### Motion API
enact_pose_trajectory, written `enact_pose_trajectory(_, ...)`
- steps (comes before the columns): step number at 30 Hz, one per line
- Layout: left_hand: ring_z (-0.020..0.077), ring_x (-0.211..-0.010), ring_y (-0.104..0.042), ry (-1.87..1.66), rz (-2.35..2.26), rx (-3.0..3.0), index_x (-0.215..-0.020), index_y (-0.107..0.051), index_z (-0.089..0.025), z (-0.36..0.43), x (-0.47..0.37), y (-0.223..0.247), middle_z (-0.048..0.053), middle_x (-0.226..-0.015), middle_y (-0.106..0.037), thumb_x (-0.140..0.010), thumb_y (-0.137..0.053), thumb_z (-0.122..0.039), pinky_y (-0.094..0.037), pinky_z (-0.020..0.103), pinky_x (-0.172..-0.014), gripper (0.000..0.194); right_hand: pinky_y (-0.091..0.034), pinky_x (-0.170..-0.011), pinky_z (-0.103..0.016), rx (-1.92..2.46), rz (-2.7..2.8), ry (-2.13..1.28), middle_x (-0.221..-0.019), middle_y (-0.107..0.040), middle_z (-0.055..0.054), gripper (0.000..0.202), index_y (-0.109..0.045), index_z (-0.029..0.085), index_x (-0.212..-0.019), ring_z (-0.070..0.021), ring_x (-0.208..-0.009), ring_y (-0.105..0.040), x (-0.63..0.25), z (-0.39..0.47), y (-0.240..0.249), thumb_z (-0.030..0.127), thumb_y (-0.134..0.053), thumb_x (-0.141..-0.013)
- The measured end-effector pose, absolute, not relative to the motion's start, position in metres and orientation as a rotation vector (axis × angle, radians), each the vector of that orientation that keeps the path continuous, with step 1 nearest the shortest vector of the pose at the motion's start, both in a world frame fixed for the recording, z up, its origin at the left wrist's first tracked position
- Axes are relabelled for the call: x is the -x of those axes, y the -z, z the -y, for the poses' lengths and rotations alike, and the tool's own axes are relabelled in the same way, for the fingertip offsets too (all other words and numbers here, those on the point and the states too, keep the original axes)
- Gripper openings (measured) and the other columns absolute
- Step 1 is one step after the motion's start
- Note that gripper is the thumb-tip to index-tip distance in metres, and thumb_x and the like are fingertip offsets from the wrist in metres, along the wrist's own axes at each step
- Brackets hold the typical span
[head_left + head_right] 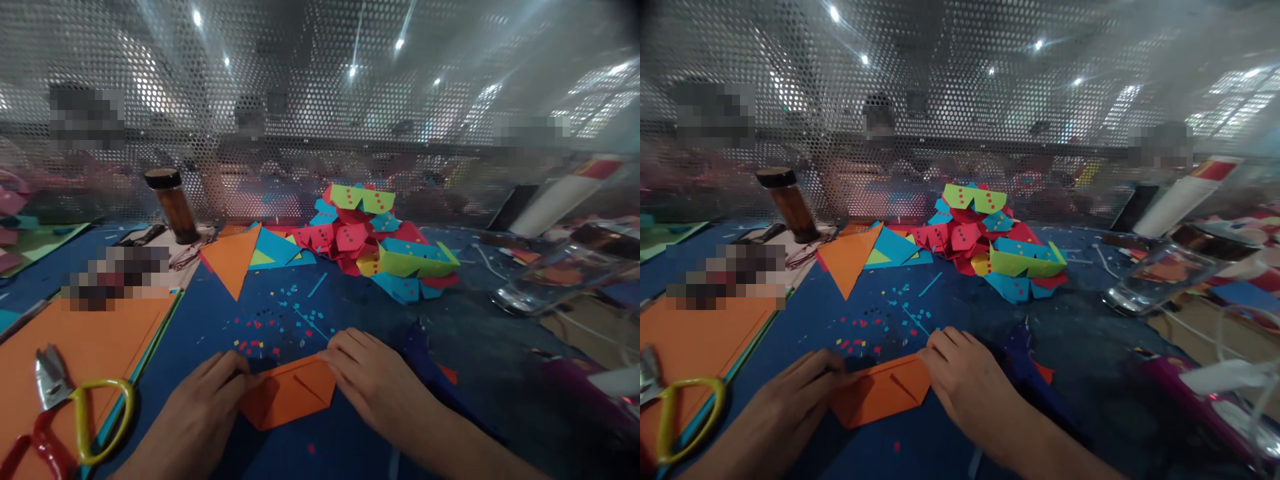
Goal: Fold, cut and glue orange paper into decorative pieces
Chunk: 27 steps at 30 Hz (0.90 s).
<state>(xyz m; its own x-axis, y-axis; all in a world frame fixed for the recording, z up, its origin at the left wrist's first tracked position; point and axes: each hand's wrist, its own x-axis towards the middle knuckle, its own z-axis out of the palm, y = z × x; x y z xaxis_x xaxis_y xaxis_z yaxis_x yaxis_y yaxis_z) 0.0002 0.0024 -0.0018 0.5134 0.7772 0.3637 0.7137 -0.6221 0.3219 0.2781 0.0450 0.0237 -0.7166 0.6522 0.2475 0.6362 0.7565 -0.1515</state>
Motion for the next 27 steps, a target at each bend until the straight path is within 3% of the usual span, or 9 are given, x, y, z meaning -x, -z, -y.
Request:
enact_pose_trajectory(7, 0.0205, -0.08, -0.065, -0.73, -1.245, -2.684, -0.104, -0.061, -0.022, -0.006, 0.0, 0.007, 0.005, -0.094, -0.066, -0.092, -0.036, -0.005, -0.057, 0.034, -0.068, 0.032, -0.047, -0.074, -0.034, 1.034, 2.69, -0.056, -0.094, -0.062, -0.006, 0.018, -0.064, 0.017, -0.1, -0.0206, -0.085, -0.054, -0.279, -0.045, -0.023, 0.007, -0.051, -0.091)
enact_pose_trajectory(27, 0.0183, -0.079, -0.069, -0.688, -1.12, -2.735, -0.112, -0.063, -0.025, -0.016, 0.009, -0.003, 0.003, -0.096, -0.07, -0.085, -0.036, -0.002, -0.058, 0.028, -0.068, 0.044, -0.048, -0.08, -0.037, 1.096, 2.775, -0.116, -0.1, -0.063, -0.007, 0.02, -0.063, 0.015, -0.108, -0.0215, -0.091, -0.055, -0.277, -0.044, -0.032, 0.01, -0.05, -0.093)
